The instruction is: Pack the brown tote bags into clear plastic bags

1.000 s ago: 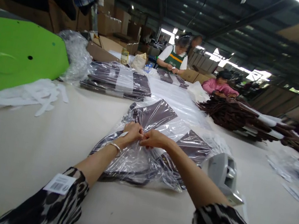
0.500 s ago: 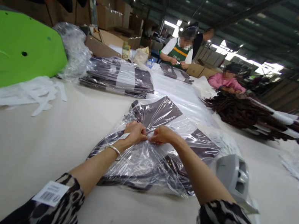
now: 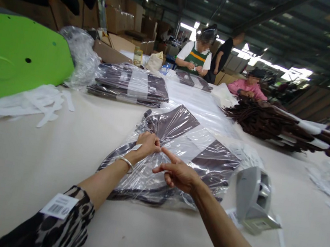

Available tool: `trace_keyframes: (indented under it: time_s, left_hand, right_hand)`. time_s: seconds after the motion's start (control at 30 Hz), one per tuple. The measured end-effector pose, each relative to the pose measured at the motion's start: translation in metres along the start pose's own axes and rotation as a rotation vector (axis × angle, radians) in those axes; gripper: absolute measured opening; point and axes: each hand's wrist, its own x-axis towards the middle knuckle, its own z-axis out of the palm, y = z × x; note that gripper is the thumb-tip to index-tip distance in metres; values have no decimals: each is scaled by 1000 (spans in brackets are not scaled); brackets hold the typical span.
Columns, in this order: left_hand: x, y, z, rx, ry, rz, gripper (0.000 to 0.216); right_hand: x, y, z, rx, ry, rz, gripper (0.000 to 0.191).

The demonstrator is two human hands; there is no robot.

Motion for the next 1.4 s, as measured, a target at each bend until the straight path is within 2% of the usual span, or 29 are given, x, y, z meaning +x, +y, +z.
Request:
trace_keyframes:
  time_s: [0.13, 0.23, 0.37, 0.57, 0.83, 0.93, 1.0, 1.07, 1.13, 1.23, 1.3, 1.4]
  left_hand:
    - [0, 0, 0, 1, -6, -8, 10]
    - [1, 0, 1, 6, -11, -5, 10]
    - [2, -1, 0, 26, -18, 11, 14]
    - [0, -2, -3, 49, -54, 79, 32]
    - [-3, 1, 12, 135, -1, 75, 32]
    - [-3, 1, 14, 141, -11, 79, 31]
    - [-4, 0, 13, 142, -19, 82, 32]
    - [-4, 0, 12, 141, -26, 83, 34]
    - [-5, 1, 11, 141, -31, 80, 35]
    - [-6, 2, 10, 145, -38, 74, 34]
    - [-6, 3, 9, 147, -47, 73, 34]
    - [-6, 4, 7, 152, -63, 67, 34]
  right_hand:
    - [12, 7, -1, -62, 127, 70, 81]
    - [14, 10, 0, -112, 175, 75, 76]
    - [15, 14, 4, -196, 210, 40, 71]
    - [17, 17, 4, -270, 220, 27, 75]
    - [18, 16, 7, -328, 253, 51, 78]
    - [21, 9, 8, -529, 277, 100, 77]
    - [22, 1, 5, -902, 306, 82, 71]
    - [22, -8, -4, -1288, 340, -3, 61]
    - [21, -18, -19, -1597, 345, -173, 53]
    - [20, -30, -50, -1943, 197, -493, 57]
    - [22, -37, -71, -2057, 49, -678, 66]
    - [28, -45, -94, -2065, -98, -803, 80]
